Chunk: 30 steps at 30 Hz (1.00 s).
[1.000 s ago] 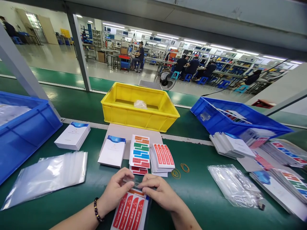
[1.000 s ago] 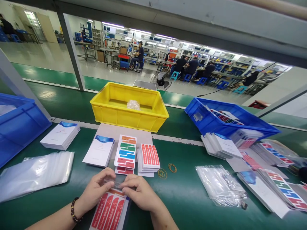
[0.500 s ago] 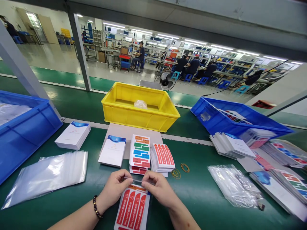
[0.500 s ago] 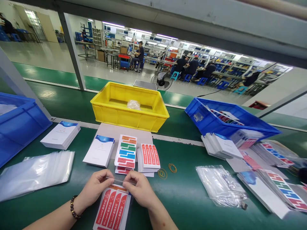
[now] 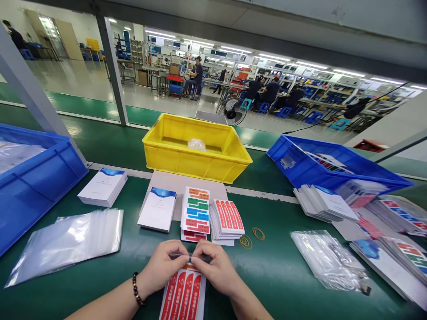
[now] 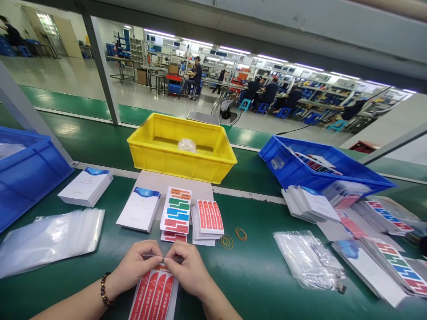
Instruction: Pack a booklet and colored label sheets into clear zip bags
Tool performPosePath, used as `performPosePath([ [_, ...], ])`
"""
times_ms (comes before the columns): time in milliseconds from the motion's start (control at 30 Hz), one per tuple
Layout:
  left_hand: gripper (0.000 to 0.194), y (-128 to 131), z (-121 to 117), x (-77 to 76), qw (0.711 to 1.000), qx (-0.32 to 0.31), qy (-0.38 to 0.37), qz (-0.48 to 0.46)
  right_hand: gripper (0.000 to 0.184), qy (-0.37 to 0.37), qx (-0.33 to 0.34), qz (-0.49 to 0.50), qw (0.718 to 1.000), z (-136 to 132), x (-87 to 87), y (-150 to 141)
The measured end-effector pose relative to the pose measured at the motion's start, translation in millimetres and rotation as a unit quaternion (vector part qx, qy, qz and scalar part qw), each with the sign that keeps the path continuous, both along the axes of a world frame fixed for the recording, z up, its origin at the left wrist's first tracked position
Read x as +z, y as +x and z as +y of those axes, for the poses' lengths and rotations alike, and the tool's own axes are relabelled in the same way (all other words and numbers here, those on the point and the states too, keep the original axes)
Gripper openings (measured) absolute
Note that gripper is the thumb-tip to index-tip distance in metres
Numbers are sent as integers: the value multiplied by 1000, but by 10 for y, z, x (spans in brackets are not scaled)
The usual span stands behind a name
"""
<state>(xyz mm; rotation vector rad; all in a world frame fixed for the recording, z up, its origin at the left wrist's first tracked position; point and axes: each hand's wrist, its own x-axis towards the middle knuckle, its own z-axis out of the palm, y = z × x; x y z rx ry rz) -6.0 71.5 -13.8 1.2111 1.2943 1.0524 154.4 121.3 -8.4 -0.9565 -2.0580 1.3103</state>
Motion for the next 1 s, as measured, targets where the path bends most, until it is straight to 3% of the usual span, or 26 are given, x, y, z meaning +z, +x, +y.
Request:
performPosePath([
  [200, 17, -7, -10, 20, 997, -24, 30, 65, 15, 12, 9, 5, 1000, -16, 4, -25],
  [333, 11, -59, -61, -1, 973, -9, 163, 162, 8, 106, 4, 10, 994, 14, 17, 18],
  [433, 35, -101, -138, 0, 926, 22, 305, 220, 11, 201, -71, 47, 976, 51, 30, 91],
  [533, 43, -65, -215, 20, 891, -52, 363, 268, 10, 259, -164, 91, 947, 77, 32, 148],
  [667, 54, 119, -255, -35, 858, -259, 286, 340, 14, 277, -186, 106, 937, 80, 27, 150],
  [733, 66, 202, -252, -120, 847, -316, 223, 364, 14, 279, -175, 104, 939, 70, 31, 136],
  [867, 88, 258, -249, -257, 831, -354, 154, 400, 14, 283, -158, 94, 941, 48, 44, 106],
  [1000, 91, 252, -247, -247, 824, -358, 142, 416, 16, 282, -148, 78, 945, 46, 21, 76],
])
